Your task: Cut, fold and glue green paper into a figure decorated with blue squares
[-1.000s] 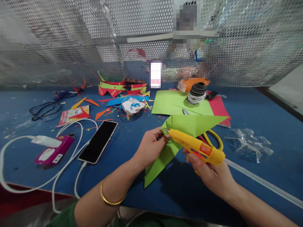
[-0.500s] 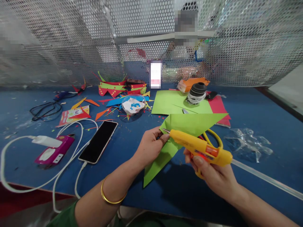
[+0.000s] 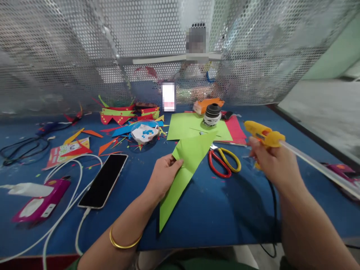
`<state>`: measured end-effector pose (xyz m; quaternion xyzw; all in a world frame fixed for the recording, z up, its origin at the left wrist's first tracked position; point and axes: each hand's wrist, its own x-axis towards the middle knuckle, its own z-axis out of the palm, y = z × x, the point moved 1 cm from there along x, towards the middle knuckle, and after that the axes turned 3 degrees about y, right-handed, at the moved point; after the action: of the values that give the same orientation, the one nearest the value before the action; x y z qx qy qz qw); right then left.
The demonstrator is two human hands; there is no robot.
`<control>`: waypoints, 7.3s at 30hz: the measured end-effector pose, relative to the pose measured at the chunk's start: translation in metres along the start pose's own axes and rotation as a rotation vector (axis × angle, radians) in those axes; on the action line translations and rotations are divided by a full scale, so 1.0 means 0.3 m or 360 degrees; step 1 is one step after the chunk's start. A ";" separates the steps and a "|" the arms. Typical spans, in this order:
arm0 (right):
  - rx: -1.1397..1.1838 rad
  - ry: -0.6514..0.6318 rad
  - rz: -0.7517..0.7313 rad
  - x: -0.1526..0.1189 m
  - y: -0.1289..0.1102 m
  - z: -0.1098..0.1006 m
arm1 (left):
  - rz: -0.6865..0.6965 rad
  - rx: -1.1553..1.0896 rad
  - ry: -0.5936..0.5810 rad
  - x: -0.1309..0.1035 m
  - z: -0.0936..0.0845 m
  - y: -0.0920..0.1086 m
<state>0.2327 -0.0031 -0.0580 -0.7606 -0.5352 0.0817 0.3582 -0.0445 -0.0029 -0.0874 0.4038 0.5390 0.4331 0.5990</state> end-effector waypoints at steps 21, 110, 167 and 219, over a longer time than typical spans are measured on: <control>-0.1115 -0.0317 -0.0296 0.084 0.220 -0.075 | 0.0013 0.0125 -0.0103 -0.001 0.010 -0.012; 0.1839 -0.0287 0.0628 -0.304 -0.211 0.260 | 0.0463 0.0630 -0.0278 -0.039 0.041 -0.017; 0.1615 -0.0361 0.0365 -0.309 -0.193 0.273 | 0.0560 0.0455 -0.0022 -0.036 0.026 -0.006; 0.1668 -0.0902 0.0563 -0.328 -0.196 0.274 | 0.0288 -0.0254 0.0183 -0.011 0.028 -0.037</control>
<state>0.1059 -0.0413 -0.1064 -0.5096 -0.3642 0.5904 0.5090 -0.0354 -0.0096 -0.0962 0.3764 0.4977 0.5493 0.5558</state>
